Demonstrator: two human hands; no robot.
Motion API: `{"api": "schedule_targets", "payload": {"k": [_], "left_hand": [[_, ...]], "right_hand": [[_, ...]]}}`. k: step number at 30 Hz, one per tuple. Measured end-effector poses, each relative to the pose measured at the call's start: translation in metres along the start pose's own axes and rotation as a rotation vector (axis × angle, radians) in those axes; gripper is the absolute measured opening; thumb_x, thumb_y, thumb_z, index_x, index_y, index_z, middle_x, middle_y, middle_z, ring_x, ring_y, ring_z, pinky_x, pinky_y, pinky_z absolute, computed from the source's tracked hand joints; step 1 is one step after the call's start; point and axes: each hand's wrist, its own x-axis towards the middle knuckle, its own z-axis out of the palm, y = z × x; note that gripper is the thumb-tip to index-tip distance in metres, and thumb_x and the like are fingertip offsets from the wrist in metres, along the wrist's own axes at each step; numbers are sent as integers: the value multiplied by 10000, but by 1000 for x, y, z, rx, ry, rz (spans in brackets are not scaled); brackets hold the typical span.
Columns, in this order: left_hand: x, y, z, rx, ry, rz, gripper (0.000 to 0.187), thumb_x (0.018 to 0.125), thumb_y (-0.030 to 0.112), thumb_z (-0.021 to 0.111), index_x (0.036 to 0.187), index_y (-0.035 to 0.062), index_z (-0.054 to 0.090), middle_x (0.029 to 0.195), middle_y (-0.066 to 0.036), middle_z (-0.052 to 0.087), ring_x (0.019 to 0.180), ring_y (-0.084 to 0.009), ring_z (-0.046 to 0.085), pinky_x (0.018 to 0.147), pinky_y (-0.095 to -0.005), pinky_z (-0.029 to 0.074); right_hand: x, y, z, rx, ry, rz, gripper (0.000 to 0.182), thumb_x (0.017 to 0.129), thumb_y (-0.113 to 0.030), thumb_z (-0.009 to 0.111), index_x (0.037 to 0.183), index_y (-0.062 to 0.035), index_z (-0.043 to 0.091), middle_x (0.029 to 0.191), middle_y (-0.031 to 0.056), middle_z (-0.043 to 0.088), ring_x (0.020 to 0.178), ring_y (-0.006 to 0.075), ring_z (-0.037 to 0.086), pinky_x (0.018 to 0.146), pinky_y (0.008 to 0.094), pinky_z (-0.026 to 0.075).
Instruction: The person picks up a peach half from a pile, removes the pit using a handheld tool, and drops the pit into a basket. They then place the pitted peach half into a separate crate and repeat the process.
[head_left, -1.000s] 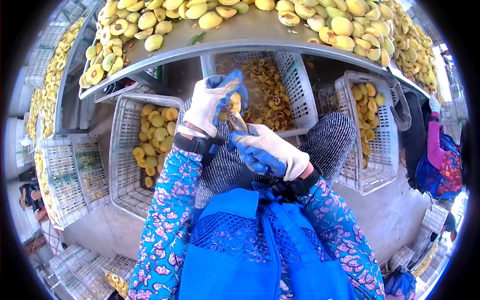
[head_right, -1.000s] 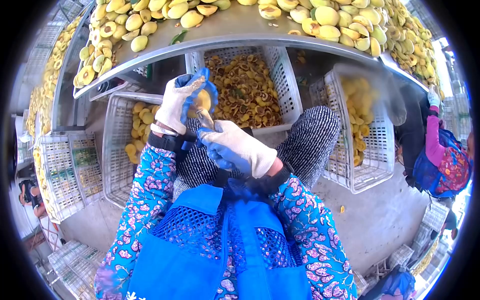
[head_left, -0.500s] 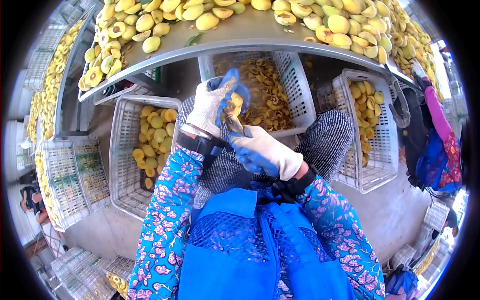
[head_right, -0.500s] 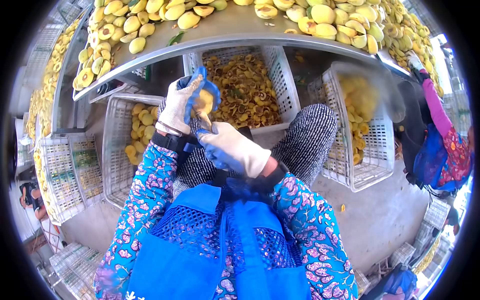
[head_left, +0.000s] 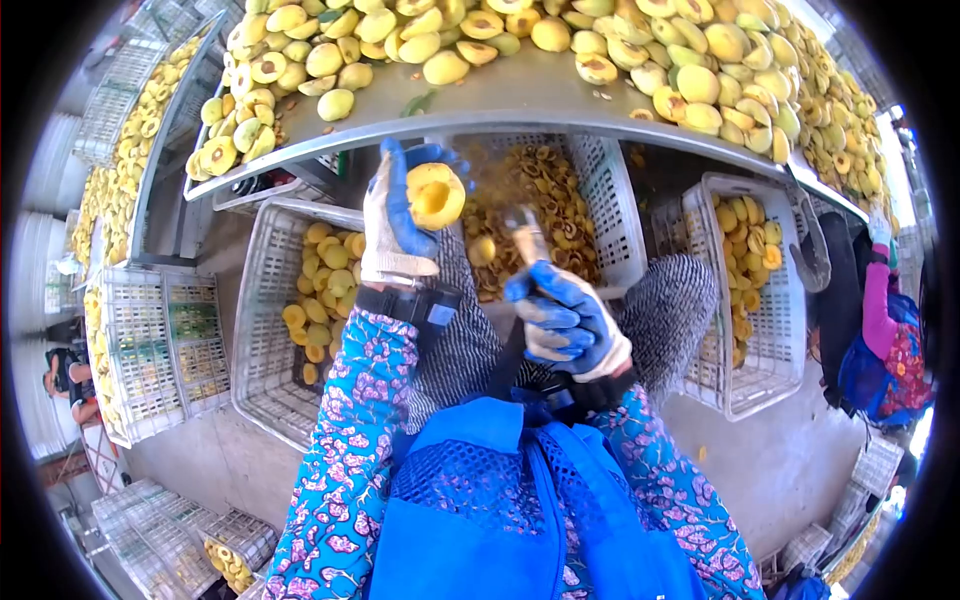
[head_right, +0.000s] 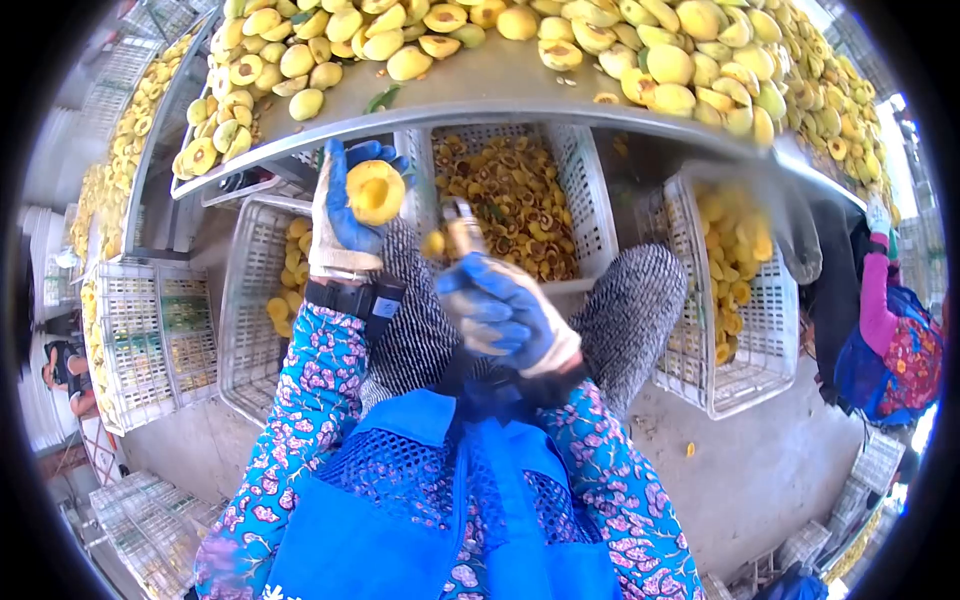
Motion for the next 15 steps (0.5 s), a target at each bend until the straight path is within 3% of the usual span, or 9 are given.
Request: {"api": "schedule_targets", "payload": {"k": [2, 4, 6, 8, 9, 10, 12, 14, 15], "left_hand": [[-5, 23, -10, -210, -102, 12, 447, 971, 407, 457, 990, -9, 620, 923, -168, 669, 891, -324, 643, 814, -444, 539], [-13, 50, -33, -96, 32, 79, 396, 986, 349, 446, 974, -2, 630, 898, -154, 669, 889, -270, 642, 807, -383, 538], [-18, 74, -75, 361, 104, 308, 265, 966, 222, 515, 1004, -7, 643, 908, -111, 675, 846, -198, 636, 770, -297, 527], [-12, 90, -101, 432, 458, 268, 167, 878, 101, 632, 984, -25, 660, 883, -93, 682, 747, -160, 639, 659, -270, 522], [-8, 101, -120, 835, 475, 230, 221, 807, 7, 676, 1026, -16, 659, 888, -56, 684, 741, -111, 623, 658, -231, 506], [7, 104, -123, 957, 502, 390, 226, 807, 46, 679, 1030, 18, 667, 882, -33, 686, 732, -68, 601, 637, -221, 491], [35, 119, -102, 1114, 488, 348, 264, 793, 108, 696, 1049, 53, 666, 906, -44, 697, 723, -126, 634, 645, -261, 494], [81, 124, -89, 1420, 318, 568, 262, 787, 195, 691, 1020, 75, 670, 889, -80, 693, 762, -248, 651, 700, -331, 492], [98, 127, -69, 1590, 253, 530, 267, 792, 237, 677, 1007, 78, 668, 911, -99, 684, 822, -287, 637, 753, -354, 482]], "right_hand": [[-4, -12, -4, -384, 437, -97, 279, 961, -273, 523, 994, 1, 563, 557, -42, 402, 376, 58, 346, 348, 215, 289], [6, -16, -32, -902, 880, -65, 232, 950, -296, 522, 923, -66, 541, 566, -16, 453, 372, 79, 396, 342, 227, 308], [4, -18, -49, -921, 940, -18, 211, 925, -303, 553, 869, -104, 507, 577, -7, 477, 387, 87, 423, 350, 230, 322], [6, -22, -34, -815, 926, 65, 196, 911, -252, 577, 870, -82, 490, 592, -5, 468, 429, 85, 425, 376, 247, 330], [9, -23, -38, -860, 933, 79, 201, 913, -256, 576, 865, -79, 494, 595, -5, 465, 437, 84, 425, 383, 246, 337], [11, -24, -44, -905, 943, 97, 207, 914, -260, 574, 859, -76, 498, 597, -4, 462, 444, 84, 426, 390, 245, 343], [15, -26, -61, -978, 925, 93, 234, 911, -264, 575, 862, -42, 517, 618, 9, 495, 471, 96, 459, 419, 260, 374], [19, -27, -74, -1042, 904, 74, 249, 909, -262, 574, 865, -23, 524, 631, 21, 519, 481, 105, 479, 432, 269, 387], [23, -27, -69, -1029, 947, 120, 257, 905, -255, 572, 875, -5, 523, 640, 38, 539, 489, 117, 497, 439, 278, 397]]}}
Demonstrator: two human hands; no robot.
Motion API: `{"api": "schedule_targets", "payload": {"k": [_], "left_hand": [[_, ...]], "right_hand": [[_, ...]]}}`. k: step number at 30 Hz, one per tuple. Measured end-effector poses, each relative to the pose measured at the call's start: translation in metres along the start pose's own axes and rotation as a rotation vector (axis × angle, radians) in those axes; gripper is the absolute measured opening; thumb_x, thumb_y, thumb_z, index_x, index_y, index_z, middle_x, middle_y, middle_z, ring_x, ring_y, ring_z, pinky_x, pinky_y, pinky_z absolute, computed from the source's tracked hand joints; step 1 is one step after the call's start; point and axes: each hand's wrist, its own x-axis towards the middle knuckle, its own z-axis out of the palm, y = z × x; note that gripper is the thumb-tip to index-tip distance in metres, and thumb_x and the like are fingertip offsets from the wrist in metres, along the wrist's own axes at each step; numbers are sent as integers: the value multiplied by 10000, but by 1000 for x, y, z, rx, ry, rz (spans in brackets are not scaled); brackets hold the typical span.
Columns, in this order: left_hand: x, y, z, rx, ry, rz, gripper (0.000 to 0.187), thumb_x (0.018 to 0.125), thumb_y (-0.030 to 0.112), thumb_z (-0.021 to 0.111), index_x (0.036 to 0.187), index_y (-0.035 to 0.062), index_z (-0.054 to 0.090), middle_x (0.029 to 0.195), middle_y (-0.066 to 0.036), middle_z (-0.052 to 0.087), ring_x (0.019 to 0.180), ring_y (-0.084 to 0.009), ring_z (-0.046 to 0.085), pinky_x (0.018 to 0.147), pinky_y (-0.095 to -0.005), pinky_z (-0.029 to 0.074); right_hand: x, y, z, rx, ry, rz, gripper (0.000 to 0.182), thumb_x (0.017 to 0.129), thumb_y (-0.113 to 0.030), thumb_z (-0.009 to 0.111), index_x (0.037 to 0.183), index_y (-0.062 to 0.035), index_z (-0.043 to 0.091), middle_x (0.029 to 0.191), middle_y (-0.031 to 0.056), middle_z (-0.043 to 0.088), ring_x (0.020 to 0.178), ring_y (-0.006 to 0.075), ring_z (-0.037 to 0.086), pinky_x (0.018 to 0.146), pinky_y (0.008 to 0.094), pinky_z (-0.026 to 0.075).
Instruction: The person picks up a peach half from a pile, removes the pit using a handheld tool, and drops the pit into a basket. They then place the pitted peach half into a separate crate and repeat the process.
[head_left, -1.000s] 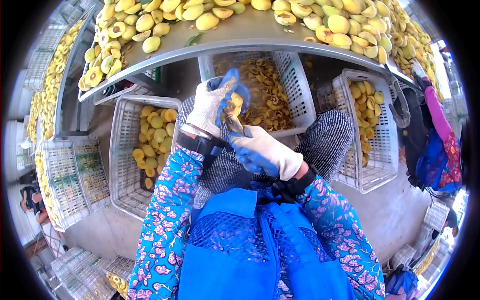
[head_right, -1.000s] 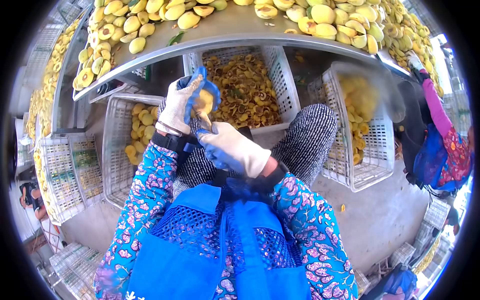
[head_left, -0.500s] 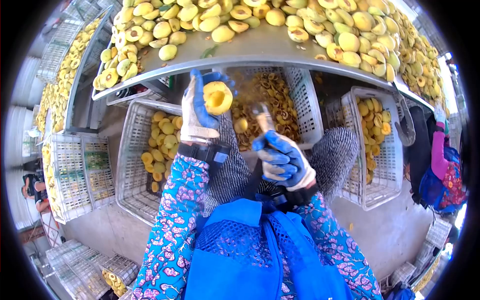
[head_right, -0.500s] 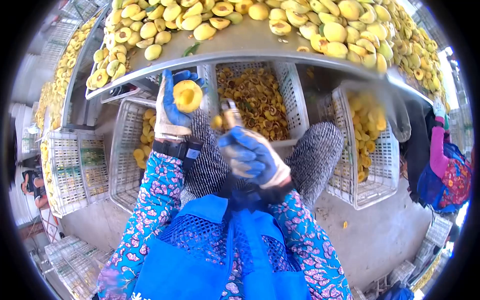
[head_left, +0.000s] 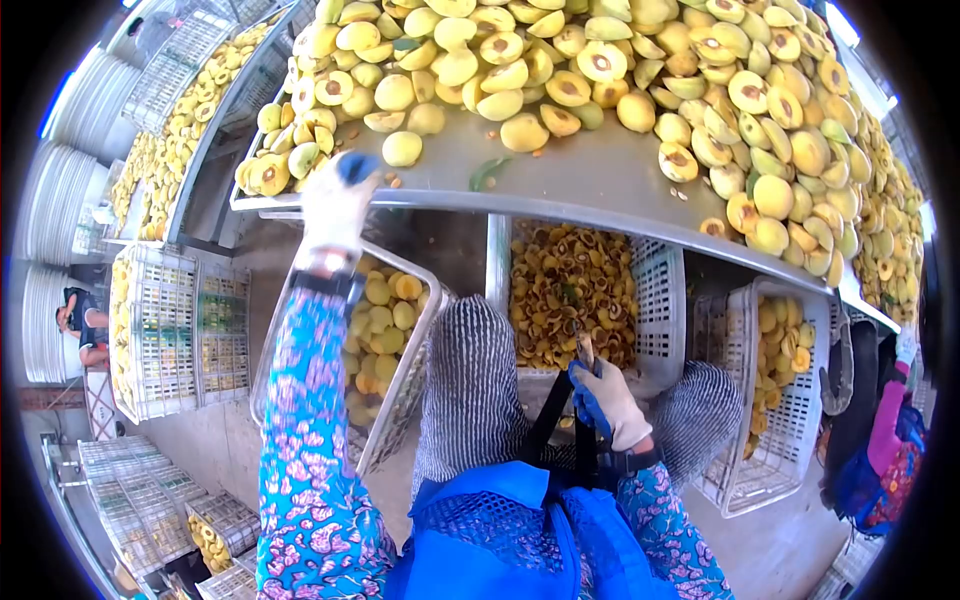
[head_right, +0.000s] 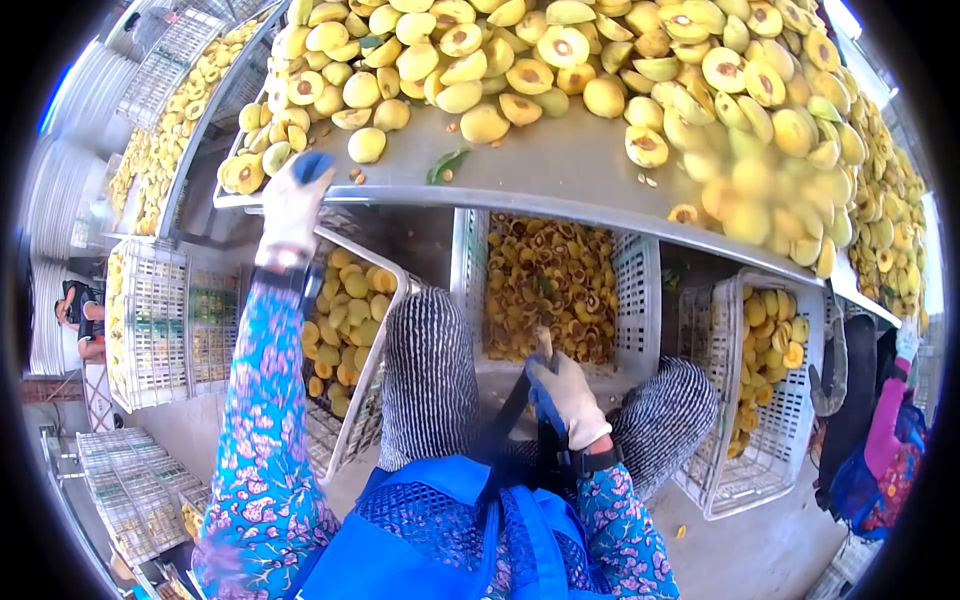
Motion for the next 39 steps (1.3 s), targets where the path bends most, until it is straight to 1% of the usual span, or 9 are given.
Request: {"api": "schedule_targets", "payload": {"k": [7, 10, 15, 20, 25, 27, 31, 35, 39], "left_hand": [[79, -13, 71, 410, -294, 155, 447, 749, 325, 703, 1110, 79, 610, 1030, -171, 645, 970, -321, 614, 818, -407, 490], [65, -3, 52, -270, -295, -242, 520, 735, 210, 747, 1196, 44, 570, 1005, -127, 653, 812, -263, 665, 582, -373, 539], [-16, 19, 20, -1952, -477, -361, 410, 951, 275, 473, 1230, -25, 495, 1200, -206, 561, 1115, -367, 554, 940, -544, 481], [-93, 91, 36, -2028, -309, -771, 485, 949, 420, 479, 1169, -9, 542, 1115, -161, 614, 1076, -308, 581, 943, -530, 474], [-137, 109, 54, -1925, -368, -674, 467, 970, 407, 461, 1151, -17, 532, 1068, -155, 613, 991, -267, 615, 841, -417, 539], [-145, 108, 58, -1861, -464, -594, 451, 978, 396, 454, 1137, -17, 541, 1036, -142, 624, 938, -235, 633, 807, -363, 549], [-160, 122, 53, -1665, -618, -672, 519, 1003, 414, 354, 1186, -35, 540, 1084, -141, 626, 994, -222, 605, 911, -345, 477], [-173, 141, 50, -1780, -593, -530, 446, 997, 359, 428, 1224, -16, 512, 1087, -117, 600, 990, -190, 586, 894, -316, 476], [-183, 141, 49, -1628, -558, -475, 466, 1004, 373, 402, 1230, -23, 497, 1109, -125, 585, 1006, -192, 579, 921, -323, 464]], "right_hand": [[5, -14, 10, -31, 10, 41, 256, 903, -257, 574, 909, -9, 508, 636, 37, 526, 484, 117, 496, 437, 270, 402], [4, -14, 5, 11, 11, -32, 243, 900, -246, 581, 919, -19, 497, 634, 28, 511, 477, 112, 482, 430, 262, 394], [-16, -45, 8, 213, 32, -126, 218, 893, -243, 614, 894, -68, 485, 629, -9, 469, 467, 88, 439, 422, 255, 363], [-48, -78, 37, -50, 30, -412, 150, 927, -216, 574, 919, -96, 485, 591, -45, 425, 420, 56, 374, 386, 221, 294], [-67, -80, 57, -513, 274, -733, 288, 880, -243, 622, 933, 11, 497, 697, 150, 560, 634, 175, 567, 600, 368, 460], [-80, -88, 51, -369, 207, -599, 367, 879, -300, 605, 986, 37, 506, 857, 286, 618, 850, 451, 608, 729, 472, 475], [-69, -90, 41, -229, 374, -641, 481, 848, -411, 627, 981, 42, 533, 829, 249, 629, 775, 387, 640, 692, 420, 489], [-63, -78, 41, 499, 30, -329, 292, 898, -306, 608, 974, -29, 557, 684, 52, 566, 502, 96, 512, 435, 247, 404], [-65, -70, 52, 638, -15, -230, 224, 939, -284, 569, 1024, -77, 559, 618, -29, 459, 433, 49, 373, 373, 196, 296]]}}
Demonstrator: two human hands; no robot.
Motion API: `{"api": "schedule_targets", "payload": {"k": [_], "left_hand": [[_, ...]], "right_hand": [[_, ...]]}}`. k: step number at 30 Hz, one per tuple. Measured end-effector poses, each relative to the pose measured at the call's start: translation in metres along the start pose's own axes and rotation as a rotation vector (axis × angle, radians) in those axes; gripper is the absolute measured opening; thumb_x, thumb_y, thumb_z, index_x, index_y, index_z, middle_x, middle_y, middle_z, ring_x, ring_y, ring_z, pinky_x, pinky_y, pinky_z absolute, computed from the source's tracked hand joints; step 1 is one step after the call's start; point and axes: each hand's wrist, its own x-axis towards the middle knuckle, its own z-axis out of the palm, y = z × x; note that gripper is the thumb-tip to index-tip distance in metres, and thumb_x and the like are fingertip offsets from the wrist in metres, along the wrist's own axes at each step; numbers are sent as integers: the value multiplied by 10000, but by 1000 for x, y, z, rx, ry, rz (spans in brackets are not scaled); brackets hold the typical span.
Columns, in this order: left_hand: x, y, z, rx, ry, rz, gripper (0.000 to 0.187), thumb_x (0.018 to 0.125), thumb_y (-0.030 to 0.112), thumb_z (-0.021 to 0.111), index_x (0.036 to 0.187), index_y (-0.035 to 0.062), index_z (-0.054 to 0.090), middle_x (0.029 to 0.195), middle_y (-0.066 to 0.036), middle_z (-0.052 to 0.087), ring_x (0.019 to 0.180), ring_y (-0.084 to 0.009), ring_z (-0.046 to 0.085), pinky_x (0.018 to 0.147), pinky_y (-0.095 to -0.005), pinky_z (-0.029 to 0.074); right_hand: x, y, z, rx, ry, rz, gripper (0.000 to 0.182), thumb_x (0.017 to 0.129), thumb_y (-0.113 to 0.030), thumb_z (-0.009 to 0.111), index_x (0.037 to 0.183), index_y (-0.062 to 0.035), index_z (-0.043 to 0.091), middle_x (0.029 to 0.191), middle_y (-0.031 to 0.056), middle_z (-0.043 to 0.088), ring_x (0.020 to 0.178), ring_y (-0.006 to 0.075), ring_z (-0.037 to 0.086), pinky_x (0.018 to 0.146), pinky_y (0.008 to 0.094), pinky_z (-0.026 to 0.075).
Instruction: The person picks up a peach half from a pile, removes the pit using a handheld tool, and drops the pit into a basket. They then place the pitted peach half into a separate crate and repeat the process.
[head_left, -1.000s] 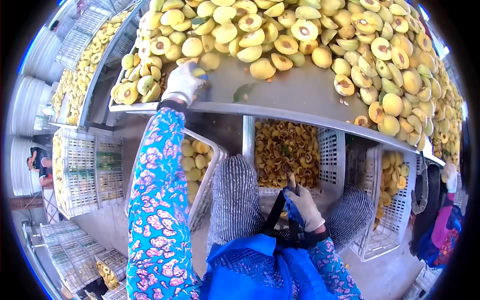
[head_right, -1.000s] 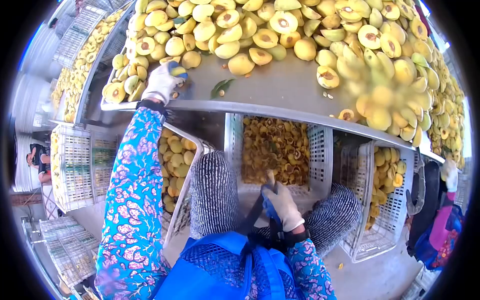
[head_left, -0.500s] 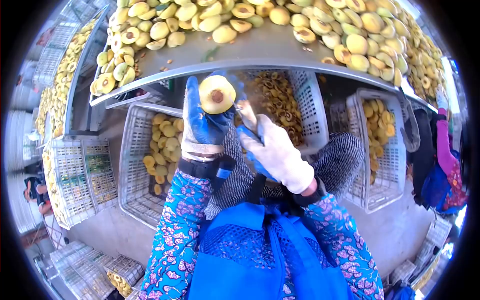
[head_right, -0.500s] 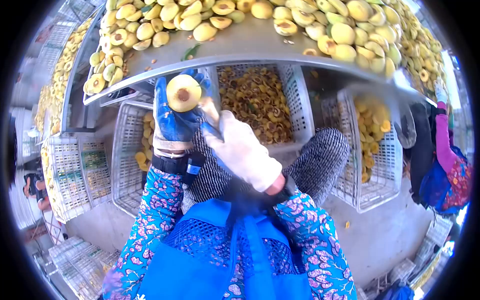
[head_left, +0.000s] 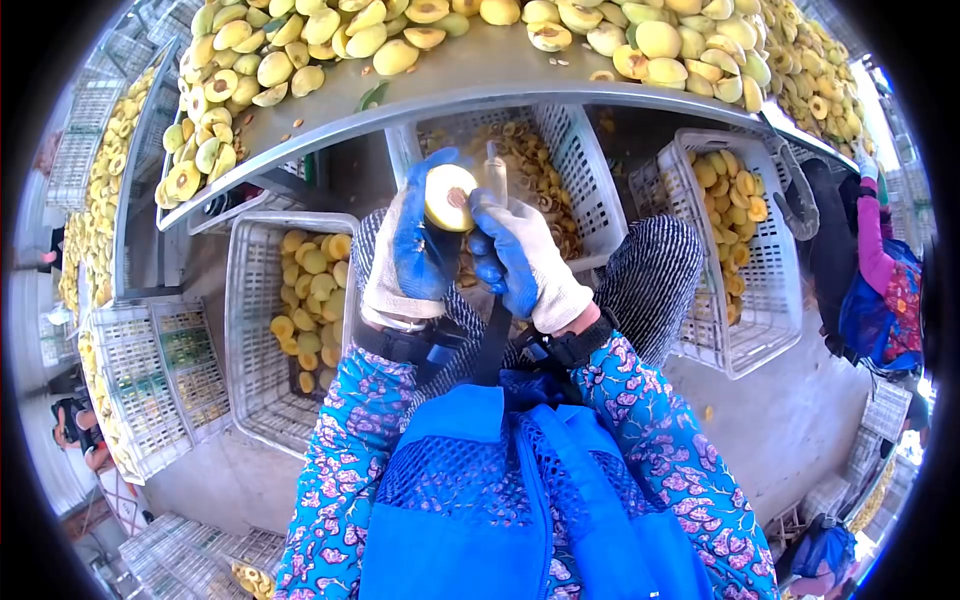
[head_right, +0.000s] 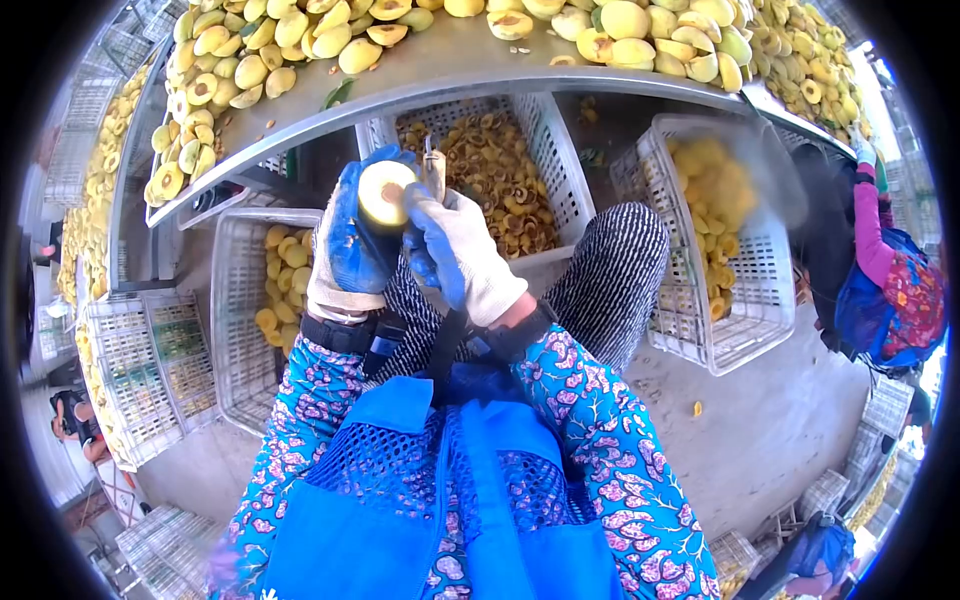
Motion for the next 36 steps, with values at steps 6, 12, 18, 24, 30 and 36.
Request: {"api": "schedule_targets", "payload": {"k": [6, 12, 18, 24, 30, 36], "left_hand": [[-6, 4, -23, 375, -159, 26, 331, 989, 250, 446, 1193, 5, 533, 1147, -144, 591, 1017, -214, 604, 884, -339, 510], [4, -2, -21, -191, 153, -123, 566, 961, 479, 407, 1187, -24, 533, 1080, -149, 617, 978, -266, 610, 845, -406, 527], [7, -5, -19, -293, 100, -35, 561, 970, 459, 369, 1181, -36, 528, 1081, -180, 609, 999, -296, 595, 908, -407, 489], [4, -1, -21, 1012, 26, 573, 312, 928, 199, 541, 1134, -35, 554, 977, -128, 632, 893, -229, 639, 793, -326, 536], [4, -6, -15, 305, 92, 260, 352, 936, 246, 537, 1138, -42, 555, 934, -110, 636, 850, -194, 639, 748, -296, 532], [13, -11, -10, 73, 244, 42, 301, 961, 263, 533, 1024, -26, 591, 771, -81, 612, 658, -166, 604, 563, -253, 502]], "right_hand": [[21, -3, -25, -957, -30, -673, 313, 857, -275, 636, 948, 14, 554, 716, 95, 616, 566, 169, 587, 554, 344, 475], [-4, -14, -20, -792, 150, -416, 335, 884, -295, 600, 966, 24, 536, 731, 178, 628, 628, 265, 640, 594, 369, 496], [-21, 13, -8, -1087, -12, -390, 337, 873, -270, 584, 962, 47, 513, 857, 297, 619, 835, 455, 605, 743, 502, 471], [-9, 23, -10, -1134, 1, -389, 312, 865, -242, 580, 956, 47, 509, 830, 297, 615, 836, 451, 605, 733, 509, 469], [0, 35, -8, -1124, 3, -330, 314, 850, -197, 612, 962, 69, 488, 858, 294, 615, 880, 456, 599, 720, 487, 473], [-1, 35, -12, -1195, -1, -253, 306, 845, -195, 604, 980, 60, 501, 878, 317, 608, 917, 481, 579, 755, 502, 469]]}}
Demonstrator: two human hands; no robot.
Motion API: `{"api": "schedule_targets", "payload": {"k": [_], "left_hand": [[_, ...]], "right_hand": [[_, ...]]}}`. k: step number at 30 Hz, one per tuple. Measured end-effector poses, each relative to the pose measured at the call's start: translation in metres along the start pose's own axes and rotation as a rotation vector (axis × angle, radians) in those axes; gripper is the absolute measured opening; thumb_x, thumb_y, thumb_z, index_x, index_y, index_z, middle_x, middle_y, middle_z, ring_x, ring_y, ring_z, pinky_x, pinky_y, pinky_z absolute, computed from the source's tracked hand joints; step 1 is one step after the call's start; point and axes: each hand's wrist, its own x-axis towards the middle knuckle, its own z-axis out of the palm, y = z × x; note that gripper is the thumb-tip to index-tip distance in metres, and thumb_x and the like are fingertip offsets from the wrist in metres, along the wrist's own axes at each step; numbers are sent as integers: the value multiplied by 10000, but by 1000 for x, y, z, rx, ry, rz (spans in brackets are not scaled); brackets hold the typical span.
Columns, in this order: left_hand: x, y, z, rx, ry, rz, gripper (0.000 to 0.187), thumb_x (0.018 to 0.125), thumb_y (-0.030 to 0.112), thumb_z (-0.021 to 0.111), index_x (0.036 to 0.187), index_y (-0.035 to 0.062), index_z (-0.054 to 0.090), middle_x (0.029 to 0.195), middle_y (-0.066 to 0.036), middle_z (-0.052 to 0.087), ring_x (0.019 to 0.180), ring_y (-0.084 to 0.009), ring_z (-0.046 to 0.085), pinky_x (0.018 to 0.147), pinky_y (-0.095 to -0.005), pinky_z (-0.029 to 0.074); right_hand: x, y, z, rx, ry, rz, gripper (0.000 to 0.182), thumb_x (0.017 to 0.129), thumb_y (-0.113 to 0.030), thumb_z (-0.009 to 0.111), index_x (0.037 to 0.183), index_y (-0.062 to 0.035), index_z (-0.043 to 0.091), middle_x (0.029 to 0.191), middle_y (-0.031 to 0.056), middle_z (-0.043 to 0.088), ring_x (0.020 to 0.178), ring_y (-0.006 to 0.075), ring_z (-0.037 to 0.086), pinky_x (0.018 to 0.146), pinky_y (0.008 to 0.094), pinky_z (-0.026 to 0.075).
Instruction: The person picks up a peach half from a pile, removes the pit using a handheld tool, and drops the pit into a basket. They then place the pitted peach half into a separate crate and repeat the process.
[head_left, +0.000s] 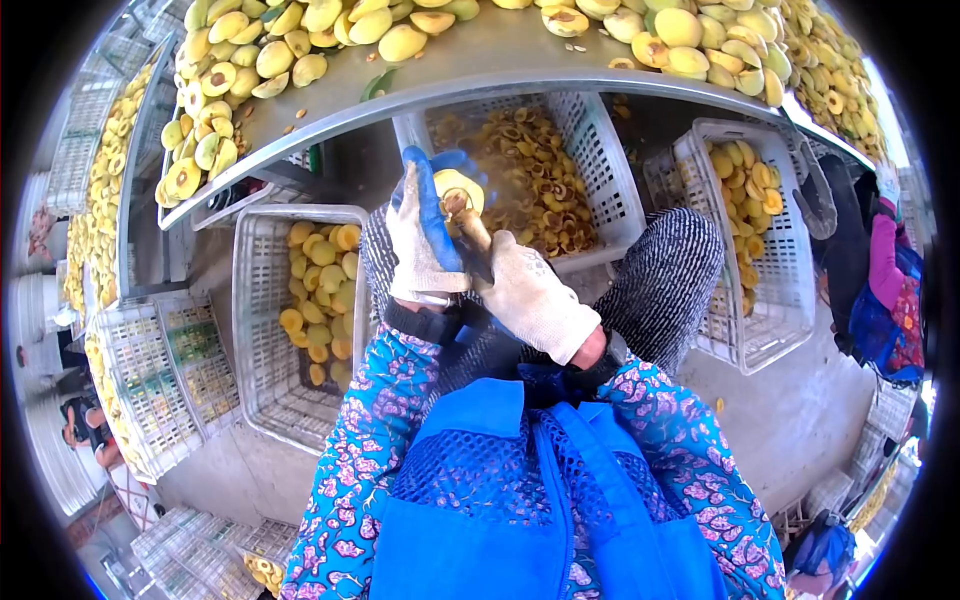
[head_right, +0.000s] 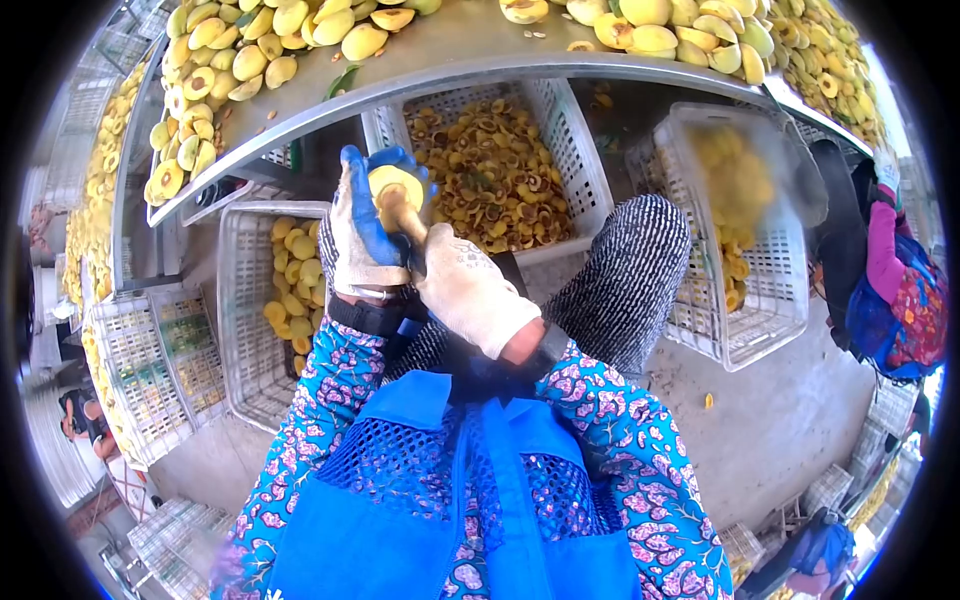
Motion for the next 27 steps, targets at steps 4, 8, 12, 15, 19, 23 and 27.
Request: {"api": "schedule_targets", "payload": {"k": [4, 8, 12, 15, 19, 23, 27], "left_hand": [[4, -6, 3, 27, -20, -35, 232, 917, 214, 614, 900, -17, 625, 690, -89, 631, 533, -172, 593, 476, -263, 474], [-8, 11, 14, 93, -65, -162, 210, 875, 189, 671, 848, -17, 636, 710, -105, 653, 544, -179, 612, 483, -267, 488], [-5, 10, 6, 133, -164, -258, 240, 857, 205, 694, 837, -26, 633, 731, -131, 662, 567, -206, 641, 493, -296, 521], [4, 8, 2, 111, -205, -224, 287, 861, 244, 687, 816, -32, 623, 742, -163, 662, 559, -245, 648, 482, -339, 546], [2, 14, 4, 108, -185, -224, 497, 885, 461, 597, 874, -36, 625, 758, -142, 658, 598, -234, 661, 540, -330, 563], [21, 24, -10, -136, -42, -25, 505, 864, 509, 599, 912, 7, 626, 813, -113, 665, 720, -245, 670, 620, -336, 564], [20, 86, -52, -162, 74, 265, 371, 921, 336, 578, 986, -28, 611, 854, -145, 668, 726, -252, 674, 619, -367, 577]], "right_hand": [[-4, 13, -5, 236, -162, 89, 292, 873, -235, 586, 987, 24, 512, 811, 200, 581, 763, 331, 558, 684, 412, 431], [-19, -1, -27, 912, -525, 333, 231, 923, -233, 555, 963, -7, 533, 589, -46, 427, 427, 39, 373, 387, 201, 304], [-24, 14, -26, 1303, -784, 391, 269, 970, -241, 492, 1003, 25, 521, 568, -53, 392, 370, 46, 333, 346, 203, 275], [-22, 20, -20, 1764, -1035, 392, 322, 1003, -265, 417, 1041, 38, 523, 552, -59, 388, 357, 44, 340, 337, 207, 283], [-21, 22, -3, 2033, -1140, 257, 314, 1021, -248, 370, 1051, 31, 510, 539, -73, 375, 336, 21, 315, 335, 189, 264], [-26, 14, -14, 1892, -1089, 43, 328, 1018, -267, 386, 1076, 28, 516, 540, -51, 362, 351, 35, 308, 335, 201, 262], [-12, 17, -35, 1109, -274, 137, 275, 976, -240, 486, 1004, 28, 545, 549, -17, 410, 365, 65, 346, 349, 214, 270]]}}
